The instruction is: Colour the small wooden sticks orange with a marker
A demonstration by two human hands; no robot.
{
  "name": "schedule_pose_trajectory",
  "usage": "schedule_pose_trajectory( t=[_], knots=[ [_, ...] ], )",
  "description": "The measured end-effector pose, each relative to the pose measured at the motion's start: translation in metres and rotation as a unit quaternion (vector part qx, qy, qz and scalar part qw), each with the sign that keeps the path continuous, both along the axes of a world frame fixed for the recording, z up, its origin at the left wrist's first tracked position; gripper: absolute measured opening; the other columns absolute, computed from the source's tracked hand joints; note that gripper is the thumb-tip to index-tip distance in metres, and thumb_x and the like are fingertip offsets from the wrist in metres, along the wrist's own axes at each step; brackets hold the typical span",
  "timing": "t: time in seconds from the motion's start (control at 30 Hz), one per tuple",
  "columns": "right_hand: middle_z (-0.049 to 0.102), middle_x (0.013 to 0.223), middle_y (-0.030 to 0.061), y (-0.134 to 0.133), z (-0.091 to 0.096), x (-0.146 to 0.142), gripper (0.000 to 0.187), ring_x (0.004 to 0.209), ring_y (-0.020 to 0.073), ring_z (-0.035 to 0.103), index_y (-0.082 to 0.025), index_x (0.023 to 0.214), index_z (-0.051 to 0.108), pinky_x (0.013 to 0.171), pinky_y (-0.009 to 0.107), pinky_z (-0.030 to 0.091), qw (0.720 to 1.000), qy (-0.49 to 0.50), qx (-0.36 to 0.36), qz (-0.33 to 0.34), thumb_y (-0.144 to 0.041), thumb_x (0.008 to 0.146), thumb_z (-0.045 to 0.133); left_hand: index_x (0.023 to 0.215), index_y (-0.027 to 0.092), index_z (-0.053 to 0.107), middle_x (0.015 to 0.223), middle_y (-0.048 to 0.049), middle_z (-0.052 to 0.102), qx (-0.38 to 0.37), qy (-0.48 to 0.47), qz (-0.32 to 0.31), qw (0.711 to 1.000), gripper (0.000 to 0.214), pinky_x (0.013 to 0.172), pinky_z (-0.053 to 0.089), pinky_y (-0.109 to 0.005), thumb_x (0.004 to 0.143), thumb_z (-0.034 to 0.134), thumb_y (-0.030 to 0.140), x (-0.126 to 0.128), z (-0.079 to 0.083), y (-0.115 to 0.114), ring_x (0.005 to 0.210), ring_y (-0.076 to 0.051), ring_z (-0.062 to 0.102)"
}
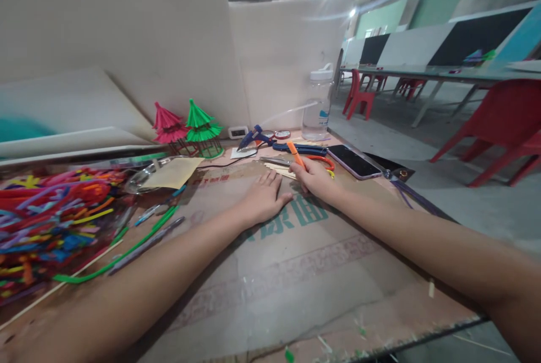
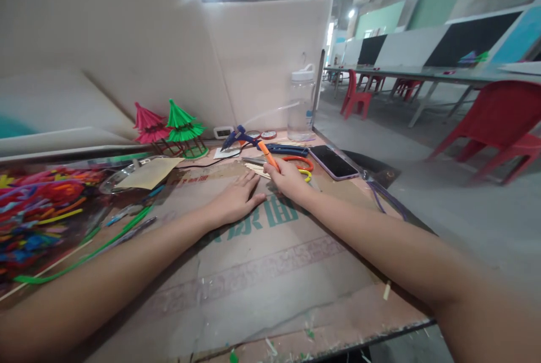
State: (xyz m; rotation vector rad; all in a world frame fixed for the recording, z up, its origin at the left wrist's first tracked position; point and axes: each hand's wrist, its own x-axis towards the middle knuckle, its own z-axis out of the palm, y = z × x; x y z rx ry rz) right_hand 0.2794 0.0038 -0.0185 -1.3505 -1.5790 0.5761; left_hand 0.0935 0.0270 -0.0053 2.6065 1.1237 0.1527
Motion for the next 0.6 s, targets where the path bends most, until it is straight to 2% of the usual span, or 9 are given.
schedule_pose_trajectory(
  t=[0.17, 0.23, 0.27, 0.3, 0.37, 0.43, 0.5, 0.53, 0.6],
  knots=[
    [0.046, 0.051, -0.006, 0.0, 0.002, -0.001, 0.026, 0.042, 0.0136, 0.047, -0.022, 0.083, 0.052, 0.044, 0.025, 0.034, 1.0, 0.0, -0.017, -0.008, -0.045, 0.095, 0.046, 0.152, 0.004, 0.038, 0.165, -0.0225, 0.024, -0.025, -0.012, -0.066, 0.997, 0.073, 0.126, 0.014, -0.054, 0.098, 0.046, 0.052, 0.002, 0.01, -0.042, 0.155, -0.039, 0.016],
    [0.046, 0.051, -0.0059, -0.001, 0.002, -0.002, 0.027, 0.041, 0.0135, 0.047, -0.022, 0.082, 0.051, 0.043, 0.025, 0.034, 1.0, 0.002, -0.024, -0.008, -0.045, 0.095, 0.046, 0.138, 0.018, 0.059, 0.155, -0.0112, 0.049, -0.074, -0.03, -0.178, 0.981, 0.064, 0.123, 0.029, -0.039, 0.089, 0.059, 0.06, -0.006, 0.018, -0.064, 0.147, -0.031, 0.039],
    [0.046, 0.052, -0.0059, -0.002, 0.002, -0.002, 0.028, 0.041, 0.0134, 0.048, -0.022, 0.082, 0.051, 0.042, 0.024, 0.034, 1.0, 0.004, -0.027, -0.008, -0.046, 0.096, 0.046, 0.125, 0.017, 0.068, 0.143, -0.0107, 0.061, -0.165, -0.053, -0.282, 0.944, 0.053, 0.118, 0.036, -0.036, 0.094, 0.054, 0.058, -0.012, 0.021, -0.071, 0.139, -0.03, 0.05],
    [0.046, 0.053, -0.0059, -0.003, 0.002, -0.002, 0.028, 0.041, 0.0131, 0.048, -0.022, 0.083, 0.051, 0.042, 0.024, 0.034, 1.0, 0.007, -0.029, -0.007, -0.046, 0.096, 0.046, 0.111, 0.02, 0.073, 0.129, -0.0057, 0.071, -0.194, -0.064, -0.315, 0.927, 0.052, 0.112, 0.043, -0.031, 0.102, 0.038, 0.057, -0.019, 0.024, -0.075, 0.129, -0.025, 0.059],
    [0.046, 0.055, -0.006, -0.003, 0.001, -0.002, 0.028, 0.041, 0.0125, 0.048, -0.022, 0.084, 0.051, 0.042, 0.024, 0.035, 0.999, 0.012, -0.032, -0.004, -0.046, 0.096, 0.045, 0.114, 0.016, 0.071, 0.124, -0.0098, 0.073, -0.191, -0.096, -0.29, 0.933, 0.058, 0.11, 0.044, -0.033, 0.107, 0.026, 0.052, -0.036, 0.026, -0.073, 0.123, -0.023, 0.063],
    [0.045, 0.057, -0.0059, -0.003, 0.0, -0.002, 0.029, 0.041, 0.012, 0.047, -0.022, 0.085, 0.051, 0.041, 0.024, 0.035, 0.999, 0.017, -0.034, -0.002, -0.047, 0.097, 0.046, 0.133, 0.016, 0.062, 0.146, -0.0155, 0.058, -0.052, -0.132, -0.124, 0.982, 0.052, 0.118, 0.034, -0.047, 0.102, 0.042, 0.053, -0.052, 0.026, -0.069, 0.139, -0.03, 0.049],
    [0.045, 0.056, -0.006, -0.003, -0.001, -0.001, 0.029, 0.041, 0.012, 0.046, -0.022, 0.085, 0.051, 0.041, 0.024, 0.035, 0.999, 0.017, -0.036, 0.001, -0.048, 0.097, 0.046, 0.143, 0.016, 0.054, 0.157, -0.019, 0.043, -0.021, -0.095, -0.071, 0.993, 0.061, 0.12, 0.023, -0.062, 0.096, 0.052, 0.055, -0.067, 0.026, -0.07, 0.149, -0.039, 0.032],
    [0.044, 0.056, -0.006, -0.003, -0.002, 0.0, 0.03, 0.041, 0.012, 0.046, -0.022, 0.085, 0.052, 0.041, 0.024, 0.034, 0.999, 0.015, -0.037, 0.002, -0.049, 0.097, 0.046, 0.14, 0.022, 0.057, 0.154, -0.0139, 0.05, -0.038, -0.088, -0.105, 0.99, 0.06, 0.12, 0.028, -0.057, 0.092, 0.059, 0.057, -0.073, 0.027, -0.074, 0.147, -0.037, 0.038],
    [0.045, 0.055, -0.006, -0.004, -0.003, 0.001, 0.031, 0.041, 0.0124, 0.046, -0.021, 0.088, 0.053, 0.041, 0.024, 0.034, 0.999, 0.011, -0.04, 0.005, -0.05, 0.097, 0.046, 0.128, 0.026, 0.068, 0.144, -0.0102, 0.06, -0.137, -0.072, -0.313, 0.937, 0.051, 0.117, 0.038, -0.045, 0.089, 0.064, 0.058, -0.083, 0.029, -0.084, 0.14, -0.033, 0.048]
  ],
)
